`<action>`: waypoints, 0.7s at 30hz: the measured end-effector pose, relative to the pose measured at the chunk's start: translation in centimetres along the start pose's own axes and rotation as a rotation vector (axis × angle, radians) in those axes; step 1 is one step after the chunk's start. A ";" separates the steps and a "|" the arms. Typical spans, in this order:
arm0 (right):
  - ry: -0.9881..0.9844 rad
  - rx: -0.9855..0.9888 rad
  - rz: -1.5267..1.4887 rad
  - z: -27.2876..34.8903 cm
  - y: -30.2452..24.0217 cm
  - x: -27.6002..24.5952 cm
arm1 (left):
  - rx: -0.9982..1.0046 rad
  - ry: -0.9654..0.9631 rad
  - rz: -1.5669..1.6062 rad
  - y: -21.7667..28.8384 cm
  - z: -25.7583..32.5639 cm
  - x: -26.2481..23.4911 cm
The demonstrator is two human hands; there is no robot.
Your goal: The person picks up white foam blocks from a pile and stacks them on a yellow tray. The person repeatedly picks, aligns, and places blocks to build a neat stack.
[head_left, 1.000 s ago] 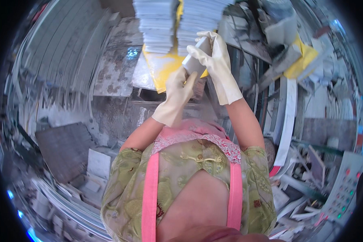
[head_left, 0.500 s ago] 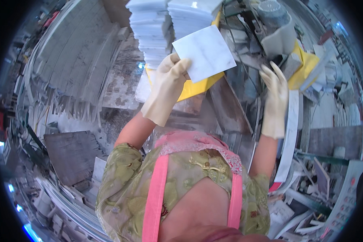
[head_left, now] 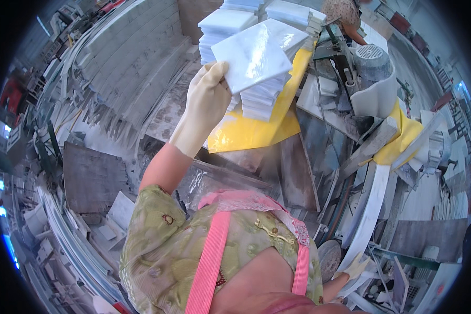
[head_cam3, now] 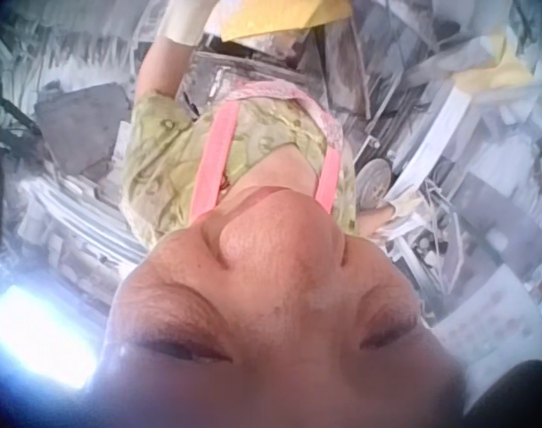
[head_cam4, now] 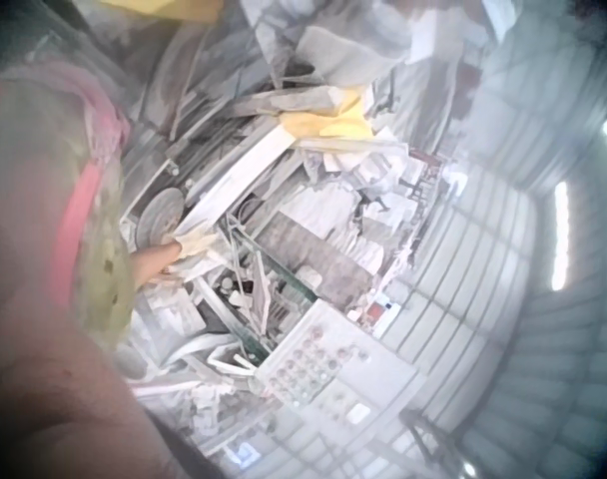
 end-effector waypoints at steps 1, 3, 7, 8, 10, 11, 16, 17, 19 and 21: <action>-0.021 -0.022 -0.012 0.0 1.1 1.0 | 0.029 0.004 0.031 0.3 -0.4 0.5; -0.058 -0.068 -0.041 0.3 2.1 2.7 | 0.068 0.011 0.038 1.1 -1.0 1.4; -0.078 -0.087 -0.097 1.2 2.3 4.0 | 0.111 0.055 -0.398 2.8 -1.1 2.6; -0.089 -0.078 -0.077 1.3 2.2 4.3 | 0.116 0.084 -0.598 3.4 -0.9 2.6; -0.043 -0.118 -0.056 1.9 1.8 3.9 | 0.112 0.058 -0.448 3.8 -1.0 3.2; -0.054 -0.093 -0.008 2.1 2.0 4.1 | 0.092 0.037 -0.414 3.8 -1.1 3.4; 0.041 -0.134 0.309 3.7 0.9 3.8 | 0.099 -0.057 -0.313 4.5 -1.4 4.6; 0.070 -0.153 0.320 4.1 0.4 3.5 | 0.067 -0.024 -0.319 4.5 -1.5 4.2; 0.051 -0.114 0.374 4.6 0.2 3.4 | 0.044 -0.030 -0.308 4.9 -2.0 4.0; 0.002 -0.090 0.368 5.1 -0.2 3.4 | 0.051 0.037 -0.368 5.8 -3.1 3.2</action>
Point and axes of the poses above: each hand's wrist, its own z-axis away from the middle knuckle, its own x-axis out of the palm, y = z × x, the point moved 10 cm from there along -z, towards the middle knuckle, and after that the axes turned 6 degrees about -z, right-handed, at the moved point
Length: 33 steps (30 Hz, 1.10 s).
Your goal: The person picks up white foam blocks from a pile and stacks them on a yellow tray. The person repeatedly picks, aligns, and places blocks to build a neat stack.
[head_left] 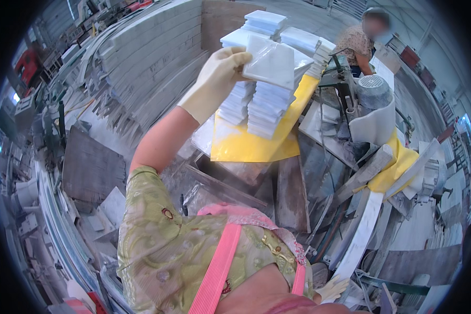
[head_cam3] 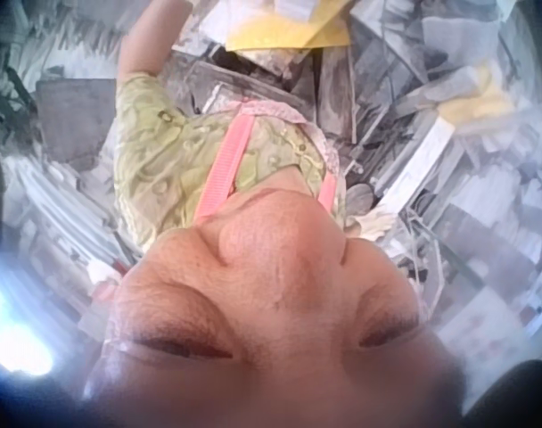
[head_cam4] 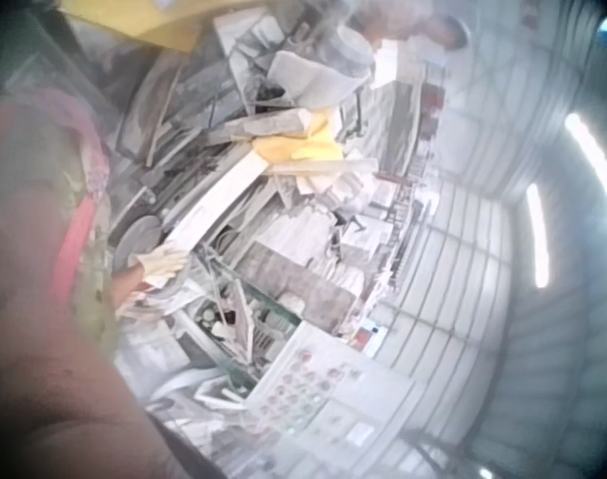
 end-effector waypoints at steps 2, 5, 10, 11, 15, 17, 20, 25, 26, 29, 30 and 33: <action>-0.023 0.008 -0.025 0.3 -0.3 -0.5 | -0.008 0.036 -0.139 0.7 -1.7 -0.8; -0.074 0.032 -0.049 0.6 -0.3 -0.6 | 0.013 0.030 -0.241 1.7 -4.9 -1.0; -0.084 0.037 -0.114 0.9 -0.4 -1.1 | -0.003 -0.084 -0.349 1.0 -9.6 0.0; -0.059 0.021 -0.133 1.0 -0.6 -1.5 | -0.009 -0.090 -0.356 0.7 -10.5 0.2; -0.085 0.048 -0.134 1.3 -0.6 -1.7 | -0.076 -0.102 -0.270 -1.4 -13.3 0.8; -0.099 0.065 -0.100 1.4 -0.5 -1.5 | -0.059 -0.190 -0.308 -1.7 -13.9 1.3; -0.062 0.059 -0.047 1.5 -0.2 -1.3 | 0.501 -0.465 -1.184 1.0 -12.5 4.0; 0.094 0.000 -0.057 2.3 -0.3 -1.6 | 0.159 -0.330 -0.813 0.0 -12.3 3.0; 0.106 0.007 -0.075 2.5 -0.2 -1.6 | 0.123 -0.231 -0.916 0.2 -12.5 3.0; -0.013 0.068 -0.027 2.3 0.2 -1.1 | 0.155 -0.128 -1.423 1.9 -13.0 4.8; -0.057 0.079 -0.039 2.2 0.3 -1.0 | 0.194 -0.110 -1.624 2.2 -13.1 5.5; -0.033 0.073 -0.078 2.3 0.1 -1.8 | 0.426 -0.171 -2.012 1.9 -13.0 7.5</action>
Point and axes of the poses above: each hand's wrist, its own z-axis away from the middle knuckle, its own x-axis out of the palm, y = z × x, the point moved 10 cm from there along -z, towards the middle knuckle, and after that the axes turned 6 degrees about -z, right-handed, at the moved point
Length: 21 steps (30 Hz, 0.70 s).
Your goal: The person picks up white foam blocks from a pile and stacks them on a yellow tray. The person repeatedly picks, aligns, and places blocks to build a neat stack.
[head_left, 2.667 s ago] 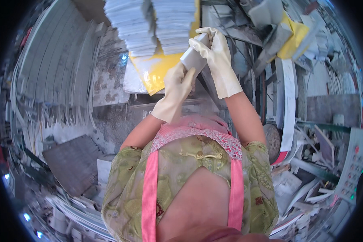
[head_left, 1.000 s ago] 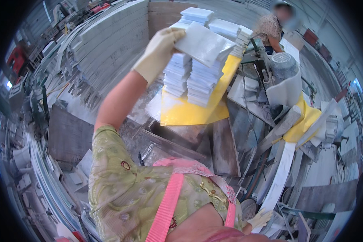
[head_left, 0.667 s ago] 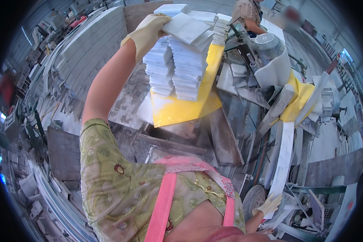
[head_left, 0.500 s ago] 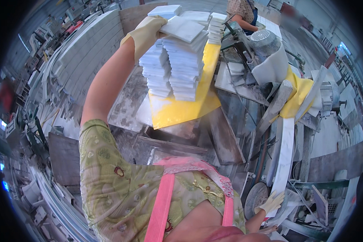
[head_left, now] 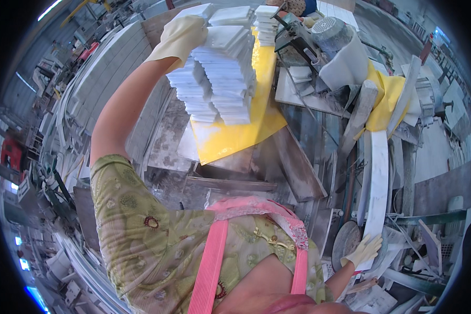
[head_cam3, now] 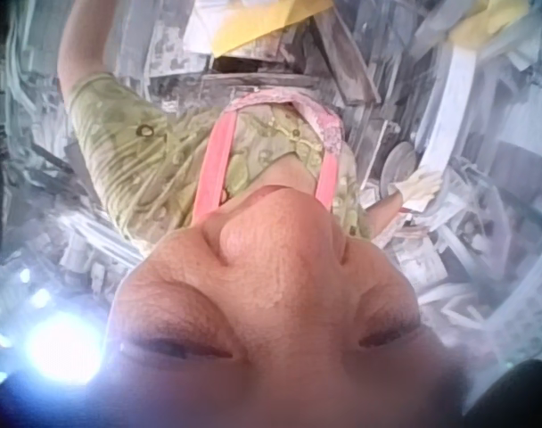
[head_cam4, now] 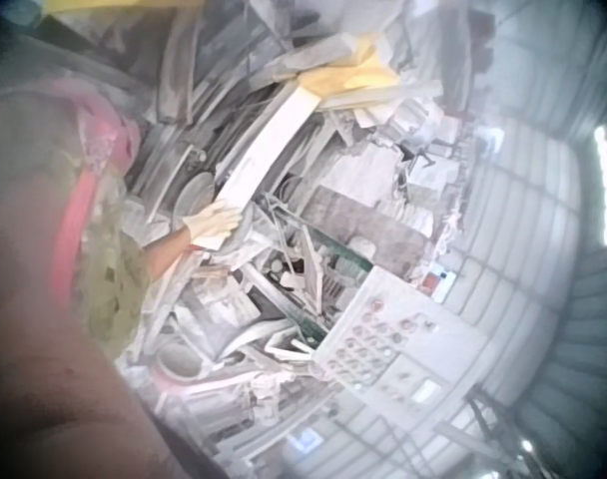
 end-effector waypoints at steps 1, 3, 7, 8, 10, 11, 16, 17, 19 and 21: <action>0.003 -0.003 -0.019 0.1 0.0 0.0 | 0.059 0.058 0.000 0.5 0.4 -0.2; 0.136 -0.141 -0.127 1.0 -1.0 -0.8 | 0.107 0.140 -0.026 0.9 1.1 -0.6; 0.092 -0.247 -0.647 3.3 -1.3 1.0 | 0.290 0.303 0.014 4.3 2.6 -4.4; 0.203 -0.130 -0.477 2.0 0.7 0.2 | 0.350 0.414 0.103 5.6 3.5 -7.1; 0.126 -0.136 -0.271 1.1 1.7 0.4 | 0.427 0.563 0.348 7.6 6.8 -11.8; 0.193 -0.181 -0.450 1.2 2.0 -0.9 | 0.445 0.547 0.467 8.7 8.9 -12.4; -0.117 -0.093 -0.104 3.8 6.6 -2.0 | 0.593 0.151 1.075 18.9 19.6 -5.8; -0.146 -0.127 -0.143 3.8 6.5 -2.2 | 0.673 0.065 1.052 22.1 20.1 -4.4; -0.104 -0.199 -0.150 4.1 6.2 -3.4 | 0.696 -0.212 1.125 27.3 21.3 -1.2; -0.254 -0.041 -0.131 4.2 7.6 -2.6 | 0.718 -0.418 1.211 31.4 23.2 0.2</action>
Point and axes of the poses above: each hand's wrist, its own z-axis away from the middle knuckle, its own x-axis out of the palm, y = z × x, the point moved 10 cm from there along -z, towards the middle knuckle, and after that the axes turned 6 degrees about -z, right-handed, at the moved point
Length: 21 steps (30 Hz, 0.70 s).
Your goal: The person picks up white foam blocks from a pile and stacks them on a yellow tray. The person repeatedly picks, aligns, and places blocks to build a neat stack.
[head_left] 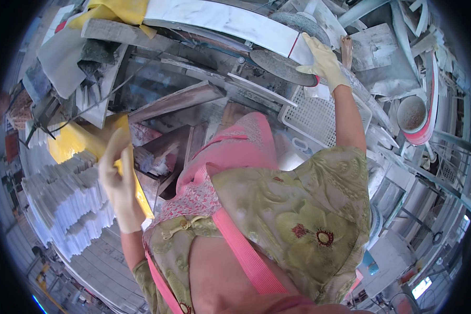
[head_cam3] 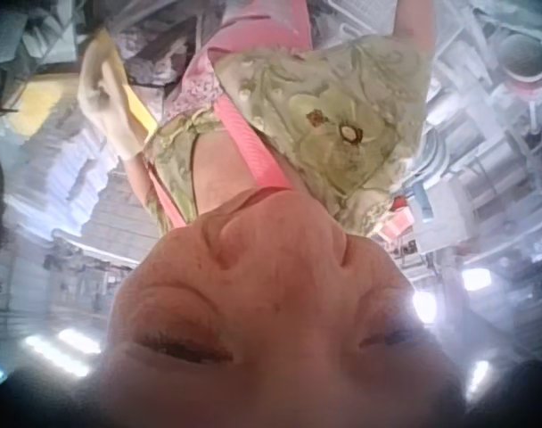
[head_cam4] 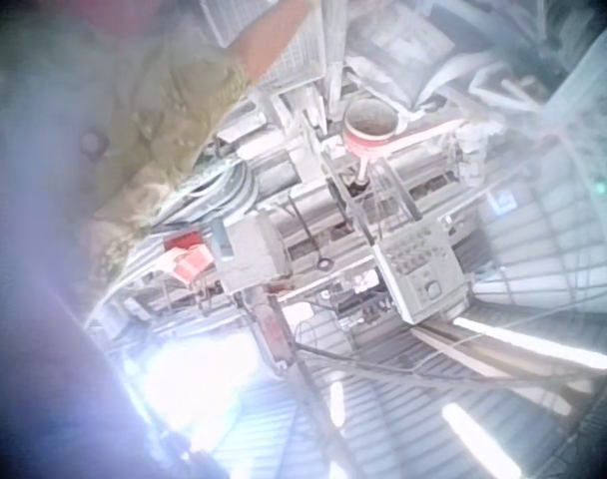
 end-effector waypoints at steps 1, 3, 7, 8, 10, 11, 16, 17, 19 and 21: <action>-0.021 0.025 -0.031 -0.2 -0.1 -0.2 | 0.022 -0.055 0.030 0.7 -0.5 1.8; 0.136 0.011 -0.029 -0.2 -1.5 -2.3 | 0.072 -0.185 0.110 1.7 -1.9 5.5; 0.209 -0.082 0.024 -1.8 -6.5 -3.1 | -0.060 -0.372 0.328 2.3 -2.8 12.6; 0.198 -0.137 0.077 -2.6 -7.9 -3.0 | -0.049 -0.376 0.436 2.7 -2.9 13.5; 0.199 -0.117 0.071 -4.1 -8.5 -2.9 | -0.016 -0.373 0.434 3.1 -2.9 14.3; 0.160 -0.107 0.079 -4.8 -8.5 -2.7 | 0.005 -0.377 0.396 3.5 -2.8 14.4; -0.050 -0.146 0.082 -6.5 -8.9 -1.6 | -0.156 -0.392 0.524 2.1 -2.5 15.2; -0.050 -0.172 0.103 -6.4 -9.4 -1.8 | -0.150 -0.393 0.562 1.9 -2.6 15.4; -0.084 -0.107 0.100 -6.1 -9.3 -2.0 | -0.184 -0.430 0.612 1.2 -2.6 16.3; -0.052 -0.115 0.083 -5.6 -9.9 -3.1 | -0.187 -0.454 0.659 0.8 -2.9 17.0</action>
Point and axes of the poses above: each hand's wrist, its own z-axis away from the middle knuckle, its own x-axis out of the palm, y = z × x, the point moved 10 cm from there along -z, towards the middle knuckle, and after that the axes turned 6 degrees about -z, right-handed, at the moved point
